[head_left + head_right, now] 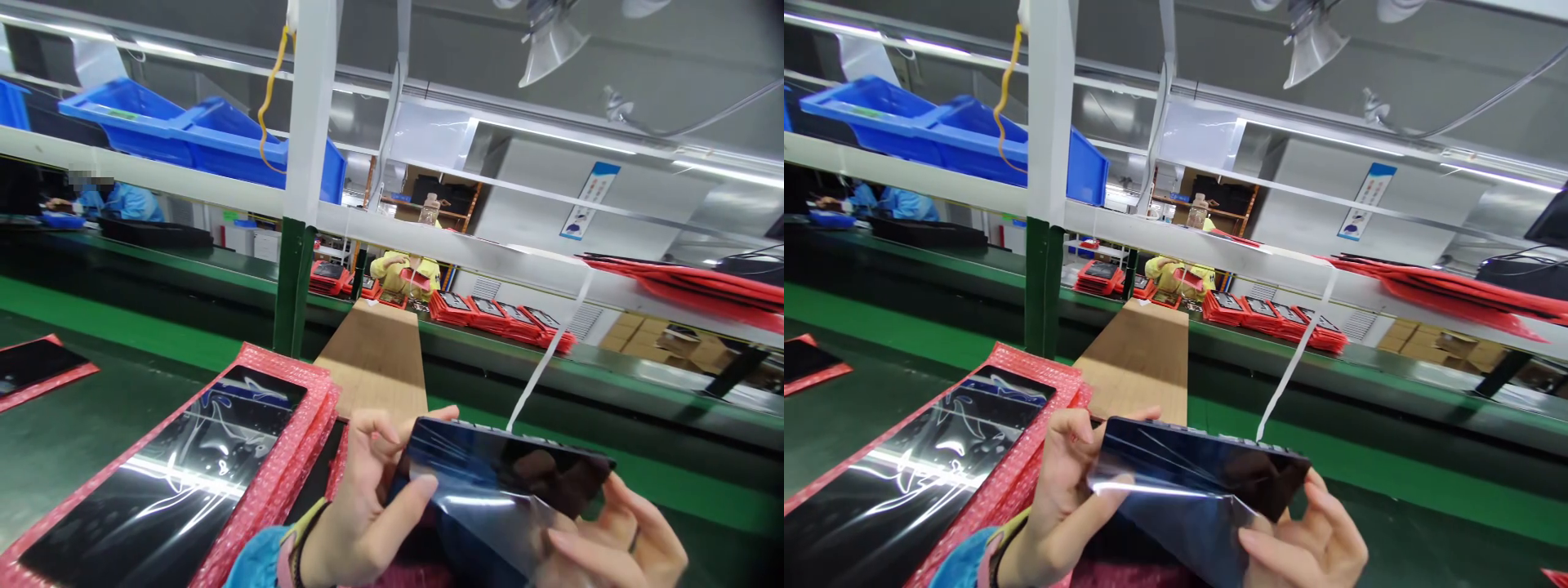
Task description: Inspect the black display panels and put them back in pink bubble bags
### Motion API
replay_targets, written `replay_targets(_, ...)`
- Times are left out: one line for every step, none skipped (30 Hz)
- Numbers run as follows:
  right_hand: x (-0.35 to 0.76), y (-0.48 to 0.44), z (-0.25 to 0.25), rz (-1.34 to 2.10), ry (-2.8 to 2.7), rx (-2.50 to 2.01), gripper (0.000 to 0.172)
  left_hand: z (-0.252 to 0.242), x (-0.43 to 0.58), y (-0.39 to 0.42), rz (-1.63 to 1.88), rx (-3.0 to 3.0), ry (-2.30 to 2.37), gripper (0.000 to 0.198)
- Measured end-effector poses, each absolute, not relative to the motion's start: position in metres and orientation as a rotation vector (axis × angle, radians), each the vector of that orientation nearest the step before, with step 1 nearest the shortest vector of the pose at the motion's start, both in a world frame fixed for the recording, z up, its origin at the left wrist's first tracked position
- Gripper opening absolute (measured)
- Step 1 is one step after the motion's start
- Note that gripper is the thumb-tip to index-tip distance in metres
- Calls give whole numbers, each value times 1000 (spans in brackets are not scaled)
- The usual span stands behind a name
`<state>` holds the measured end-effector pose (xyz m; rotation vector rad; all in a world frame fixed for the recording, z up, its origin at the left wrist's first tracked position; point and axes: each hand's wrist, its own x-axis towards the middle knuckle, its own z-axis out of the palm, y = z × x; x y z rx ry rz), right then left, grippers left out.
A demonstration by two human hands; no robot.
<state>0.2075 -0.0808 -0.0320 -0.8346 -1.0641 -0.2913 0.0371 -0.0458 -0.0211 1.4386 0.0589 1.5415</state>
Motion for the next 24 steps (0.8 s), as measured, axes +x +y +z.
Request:
replay_targets(210,-79,-30,-244,-1045,-806,25,-20,40,-49,1514,1411,60,25)
replay_targets(213,-76,-28,-204,-1040,-782,23,-20,42,-52,1497,1382,61,24)
replay_targets(217,-73,-26,-163,-1042,-760,21,-20,45,-54,1489,1354,60,25)
replay_targets(221,-70,-24,-120,-1052,-744,20,-21,47,-56,1481,1334,61,26)
replay_targets(225,-68,-23,-70,-1055,-740,21,-23,49,-57,1470,1328,68,28)
replay_targets(229,-66,-23,-10,-1047,-741,21,-25,50,-58,1452,1338,86,30)
replay_targets(232,-64,-23,64,-1033,-751,21,-27,51,-58,1434,1356,115,33)
replay_targets(235,-62,-23,134,-1016,-756,20,-29,52,-58,1415,1376,152,36)
replay_targets(237,-61,-24,197,-996,-763,20,-32,52,-58,1404,1393,186,40)
replay_targets(238,-60,-24,250,-979,-768,20,-34,52,-58,1399,1405,214,44)
replay_targets(240,-59,-25,290,-965,-769,20,-36,52,-58,1402,1417,235,48)
replay_targets(241,-59,-27,322,-955,-770,20,-37,52,-58,1409,1429,253,52)
replay_targets(242,-58,-28,345,-945,-768,20,-37,52,-59,1419,1443,269,56)
replay_targets(244,-57,-30,366,-940,-762,20,-37,52,-60,1434,1461,285,61)
replay_targets(246,-56,-31,384,-939,-755,21,-35,52,-62,1453,1484,302,65)
replay_targets(247,-55,-33,400,-943,-749,21,-33,51,-64,1474,1512,325,68)
replay_targets(249,-55,-34,415,-948,-749,21,-29,49,-67,1495,1548,362,69)
replay_targets(251,-55,-36,427,-950,-752,21,-25,48,-70,1513,1590,417,69)
replay_targets(252,-55,-37,440,-947,-761,21,-21,46,-74,1526,1635,487,68)
replay_targets(253,-55,-37,455,-940,-769,21,-17,45,-77,1535,1680,567,67)
replay_targets(253,-55,-37,470,-931,-778,21,-13,43,-80,1546,1723,649,65)
replay_targets(253,-56,-37,484,-925,-788,22,-9,42,-83,1564,1759,724,65)
replay_targets(252,-56,-36,492,-919,-796,23,-6,41,-86,1592,1785,781,66)
replay_targets(251,-57,-35,494,-916,-802,24,-5,40,-88,1629,1801,810,66)
